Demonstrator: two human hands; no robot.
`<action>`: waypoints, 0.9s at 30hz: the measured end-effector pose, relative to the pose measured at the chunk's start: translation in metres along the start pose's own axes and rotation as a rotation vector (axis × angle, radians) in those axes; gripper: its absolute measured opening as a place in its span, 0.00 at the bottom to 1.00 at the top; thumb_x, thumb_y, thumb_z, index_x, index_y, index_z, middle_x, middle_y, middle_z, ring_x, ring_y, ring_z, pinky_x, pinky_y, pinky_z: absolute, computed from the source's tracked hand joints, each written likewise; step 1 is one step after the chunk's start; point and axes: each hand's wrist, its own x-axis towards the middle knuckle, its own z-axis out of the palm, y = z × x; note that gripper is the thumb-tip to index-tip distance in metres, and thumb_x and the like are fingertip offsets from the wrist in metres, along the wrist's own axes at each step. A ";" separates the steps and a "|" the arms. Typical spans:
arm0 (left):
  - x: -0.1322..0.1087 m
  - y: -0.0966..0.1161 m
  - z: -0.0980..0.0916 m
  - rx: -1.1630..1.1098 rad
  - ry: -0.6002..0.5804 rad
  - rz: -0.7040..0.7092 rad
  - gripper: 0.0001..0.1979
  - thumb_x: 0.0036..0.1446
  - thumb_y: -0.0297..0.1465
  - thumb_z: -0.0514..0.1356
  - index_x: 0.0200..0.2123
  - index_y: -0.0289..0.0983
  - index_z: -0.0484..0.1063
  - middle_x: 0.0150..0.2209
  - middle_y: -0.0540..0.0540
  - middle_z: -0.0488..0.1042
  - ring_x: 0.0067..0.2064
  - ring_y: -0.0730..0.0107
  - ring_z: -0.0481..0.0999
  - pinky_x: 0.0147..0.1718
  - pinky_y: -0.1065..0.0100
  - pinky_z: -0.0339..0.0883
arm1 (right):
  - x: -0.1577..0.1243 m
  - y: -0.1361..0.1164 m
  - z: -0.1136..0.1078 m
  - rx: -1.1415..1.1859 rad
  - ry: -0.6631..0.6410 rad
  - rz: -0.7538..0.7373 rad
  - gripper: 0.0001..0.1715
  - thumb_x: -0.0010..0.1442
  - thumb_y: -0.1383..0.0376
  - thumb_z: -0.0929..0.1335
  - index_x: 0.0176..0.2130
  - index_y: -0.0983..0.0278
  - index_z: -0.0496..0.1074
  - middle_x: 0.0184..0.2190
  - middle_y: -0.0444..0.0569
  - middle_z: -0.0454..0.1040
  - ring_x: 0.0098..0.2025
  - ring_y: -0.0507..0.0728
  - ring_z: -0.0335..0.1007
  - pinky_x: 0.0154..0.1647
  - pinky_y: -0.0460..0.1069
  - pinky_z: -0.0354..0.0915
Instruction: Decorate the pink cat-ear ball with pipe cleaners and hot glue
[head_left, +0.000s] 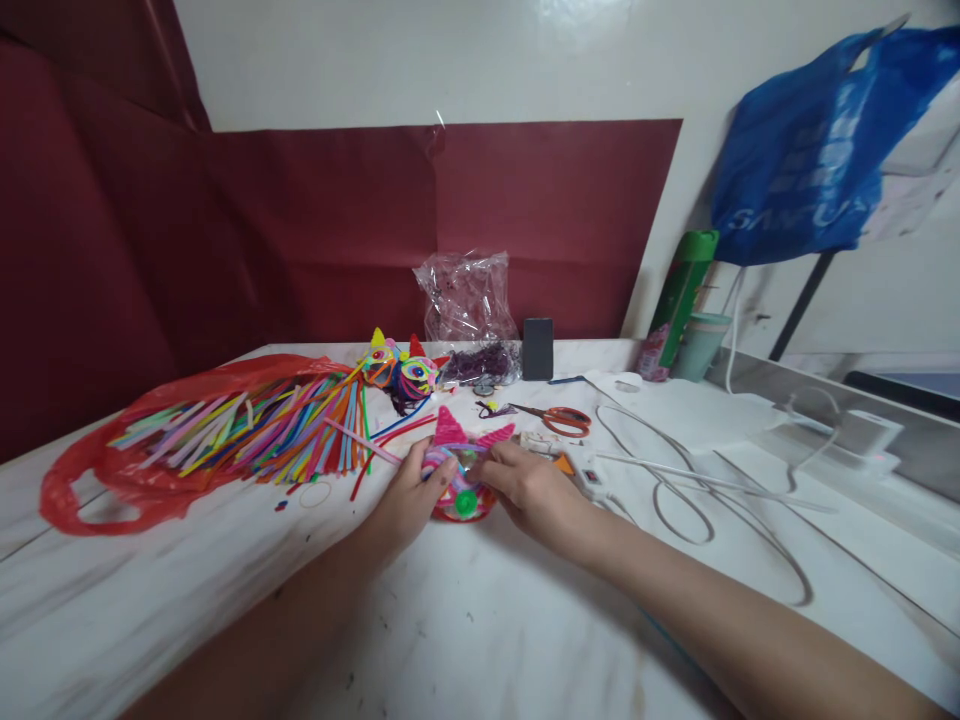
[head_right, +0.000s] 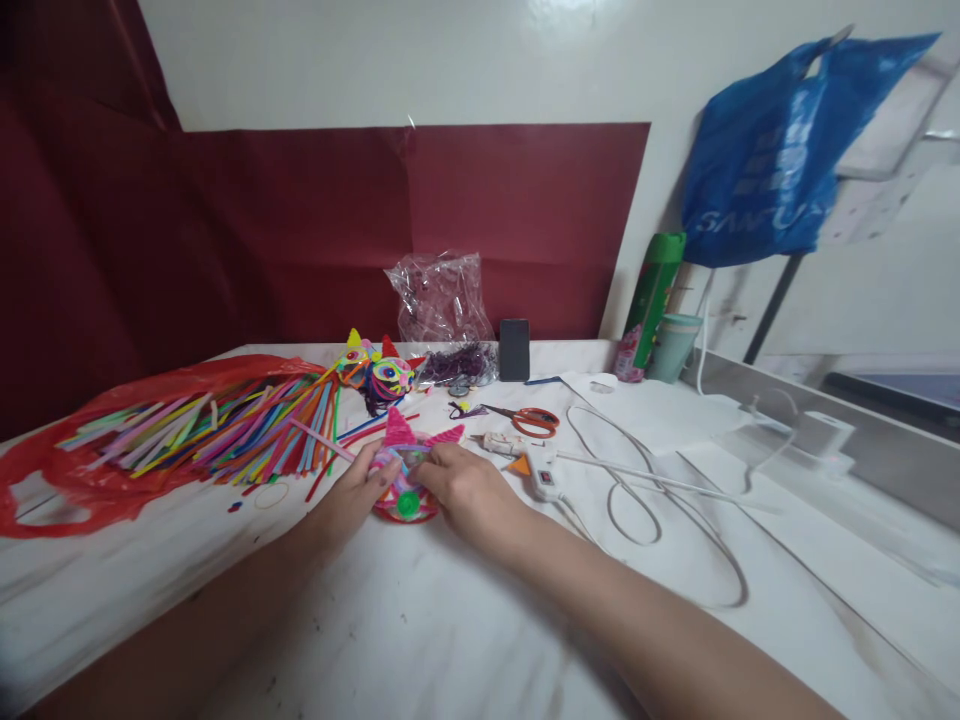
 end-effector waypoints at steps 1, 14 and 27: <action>0.000 0.000 0.000 0.014 -0.010 -0.007 0.25 0.48 0.42 0.67 0.48 0.39 0.70 0.52 0.42 0.76 0.57 0.53 0.72 0.57 0.60 0.61 | 0.000 0.001 0.000 -0.012 0.008 -0.014 0.15 0.63 0.76 0.62 0.41 0.64 0.75 0.31 0.49 0.70 0.30 0.54 0.64 0.29 0.46 0.59; 0.001 -0.001 0.003 0.105 -0.055 -0.054 0.30 0.46 0.33 0.66 0.54 0.37 0.65 0.48 0.42 0.77 0.50 0.56 0.75 0.50 0.61 0.67 | 0.001 0.002 0.001 0.072 0.007 0.035 0.10 0.65 0.75 0.63 0.38 0.65 0.71 0.33 0.51 0.74 0.34 0.56 0.69 0.35 0.48 0.65; -0.001 0.006 0.004 0.102 -0.063 -0.096 0.30 0.45 0.33 0.65 0.54 0.37 0.65 0.49 0.43 0.77 0.49 0.57 0.76 0.48 0.62 0.68 | 0.002 0.000 -0.008 -0.156 -0.051 0.119 0.06 0.65 0.74 0.66 0.36 0.65 0.72 0.33 0.49 0.72 0.33 0.54 0.67 0.29 0.46 0.57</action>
